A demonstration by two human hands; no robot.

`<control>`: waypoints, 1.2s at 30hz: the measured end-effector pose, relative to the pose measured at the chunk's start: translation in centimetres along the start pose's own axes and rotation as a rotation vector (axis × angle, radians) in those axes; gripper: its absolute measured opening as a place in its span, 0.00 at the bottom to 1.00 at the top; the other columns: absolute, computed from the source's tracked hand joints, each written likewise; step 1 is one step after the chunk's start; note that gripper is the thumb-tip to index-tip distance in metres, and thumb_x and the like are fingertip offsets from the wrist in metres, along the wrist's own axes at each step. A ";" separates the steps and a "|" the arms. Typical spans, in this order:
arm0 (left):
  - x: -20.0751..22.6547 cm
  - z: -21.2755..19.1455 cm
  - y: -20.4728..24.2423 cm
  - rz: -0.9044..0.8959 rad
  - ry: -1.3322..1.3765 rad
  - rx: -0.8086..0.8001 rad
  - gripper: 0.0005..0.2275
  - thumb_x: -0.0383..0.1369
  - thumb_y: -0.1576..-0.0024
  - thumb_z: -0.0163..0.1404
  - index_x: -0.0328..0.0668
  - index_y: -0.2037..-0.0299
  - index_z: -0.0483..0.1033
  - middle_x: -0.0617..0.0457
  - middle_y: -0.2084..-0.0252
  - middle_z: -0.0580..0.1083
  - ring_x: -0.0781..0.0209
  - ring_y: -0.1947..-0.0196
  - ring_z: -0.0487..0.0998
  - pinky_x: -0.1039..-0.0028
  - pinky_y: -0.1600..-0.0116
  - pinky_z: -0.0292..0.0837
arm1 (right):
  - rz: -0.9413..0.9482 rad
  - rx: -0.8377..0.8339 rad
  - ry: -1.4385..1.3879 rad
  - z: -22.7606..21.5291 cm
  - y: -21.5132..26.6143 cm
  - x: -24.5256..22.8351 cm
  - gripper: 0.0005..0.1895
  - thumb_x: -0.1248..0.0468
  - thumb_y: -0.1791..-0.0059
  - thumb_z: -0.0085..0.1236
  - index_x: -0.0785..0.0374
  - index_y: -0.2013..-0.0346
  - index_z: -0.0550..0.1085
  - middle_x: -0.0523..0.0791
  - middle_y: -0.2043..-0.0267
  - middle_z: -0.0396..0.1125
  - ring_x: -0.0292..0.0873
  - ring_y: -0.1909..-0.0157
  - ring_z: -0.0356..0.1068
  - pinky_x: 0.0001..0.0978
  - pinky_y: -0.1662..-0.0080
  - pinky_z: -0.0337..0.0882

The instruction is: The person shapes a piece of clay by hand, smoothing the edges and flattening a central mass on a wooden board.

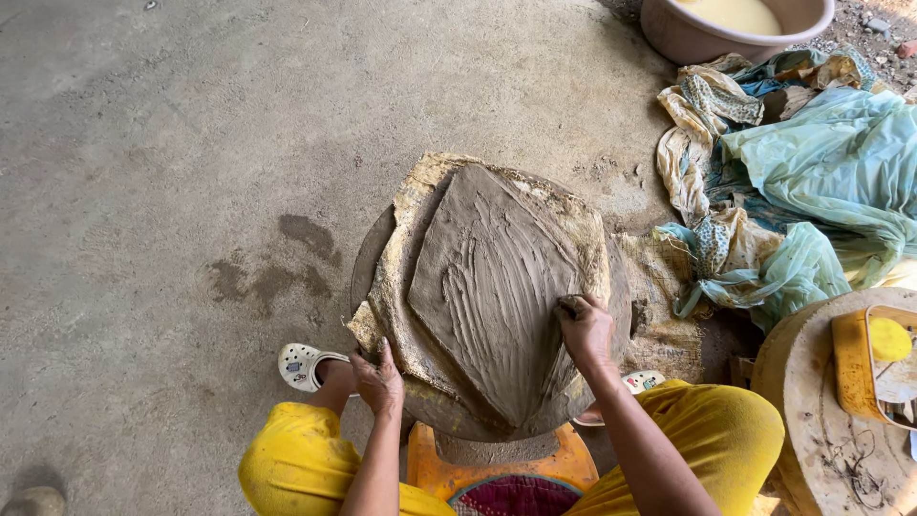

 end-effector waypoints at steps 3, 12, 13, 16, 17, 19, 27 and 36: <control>0.4 -0.5 1.5 -0.073 0.015 -0.038 0.41 0.58 0.41 0.46 0.21 0.32 0.57 0.22 0.34 0.64 0.31 0.37 0.69 0.54 0.32 0.64 | 0.029 -0.060 0.008 -0.2 1.6 -0.3 0.09 0.66 0.55 0.67 0.62 0.60 0.83 0.47 0.56 0.75 0.43 0.62 0.78 0.33 0.56 0.80; -0.6 0.1 3.4 -0.083 0.072 0.004 0.42 0.59 0.40 0.44 0.20 0.33 0.55 0.19 0.32 0.59 0.29 0.36 0.67 0.52 0.31 0.63 | 0.007 -0.344 -0.028 -0.9 9.4 -1.0 0.05 0.68 0.52 0.61 0.60 0.63 0.83 0.45 0.61 0.76 0.38 0.67 0.78 0.28 0.64 0.79; -0.9 0.5 3.3 -0.083 0.080 0.007 0.42 0.59 0.40 0.44 0.20 0.33 0.55 0.19 0.32 0.59 0.29 0.36 0.67 0.51 0.31 0.63 | -0.063 -0.414 -0.009 -1.1 10.7 -1.4 0.05 0.69 0.51 0.60 0.60 0.65 0.83 0.44 0.64 0.77 0.36 0.68 0.79 0.27 0.65 0.79; -1.5 0.7 4.2 -0.077 0.081 0.022 0.43 0.58 0.39 0.45 0.17 0.31 0.48 0.17 0.31 0.54 0.26 0.35 0.62 0.48 0.33 0.58 | 0.229 -0.807 -0.137 -0.4 15.1 1.2 0.06 0.68 0.51 0.59 0.59 0.65 0.83 0.45 0.68 0.81 0.39 0.67 0.82 0.28 0.62 0.81; -1.1 0.8 4.4 -0.076 0.081 0.030 0.44 0.57 0.38 0.46 0.16 0.31 0.45 0.16 0.31 0.51 0.24 0.35 0.59 0.47 0.34 0.56 | 0.268 -0.812 -0.166 -0.8 14.8 1.8 0.05 0.66 0.50 0.60 0.60 0.64 0.83 0.45 0.67 0.82 0.39 0.66 0.82 0.28 0.61 0.81; -0.7 1.1 4.8 -0.206 0.113 -0.050 0.42 0.57 0.41 0.45 0.21 0.32 0.50 0.21 0.33 0.57 0.30 0.35 0.65 0.49 0.31 0.61 | 0.260 -0.741 -0.261 -1.8 12.5 2.3 0.04 0.66 0.51 0.63 0.62 0.64 0.82 0.48 0.66 0.81 0.42 0.65 0.81 0.32 0.61 0.81; 5.8 -4.4 -3.9 0.007 -0.156 0.040 0.32 0.59 0.37 0.42 0.45 0.30 0.59 0.39 0.30 0.62 0.37 0.31 0.64 0.46 0.37 0.64 | -0.309 -0.550 0.334 0.9 0.3 -12.0 0.12 0.66 0.44 0.48 0.58 0.46 0.73 0.47 0.55 0.72 0.43 0.65 0.72 0.35 0.66 0.77; 1.4 3.7 -5.9 0.001 0.464 -0.316 0.36 0.55 0.36 0.42 0.40 0.24 0.49 0.39 0.26 0.58 0.44 0.35 0.70 0.56 0.37 0.66 | -0.901 -0.337 1.342 15.3 -6.8 -23.7 0.43 0.58 0.57 0.67 0.67 0.32 0.57 0.57 0.31 0.50 0.57 0.36 0.53 0.47 0.42 0.66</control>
Point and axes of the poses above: each hand's wrist, its own y-axis away from the middle knuckle, its own z-axis out of the palm, x = y × z, the point moved 8 cm from there along -y, towards the middle knuckle
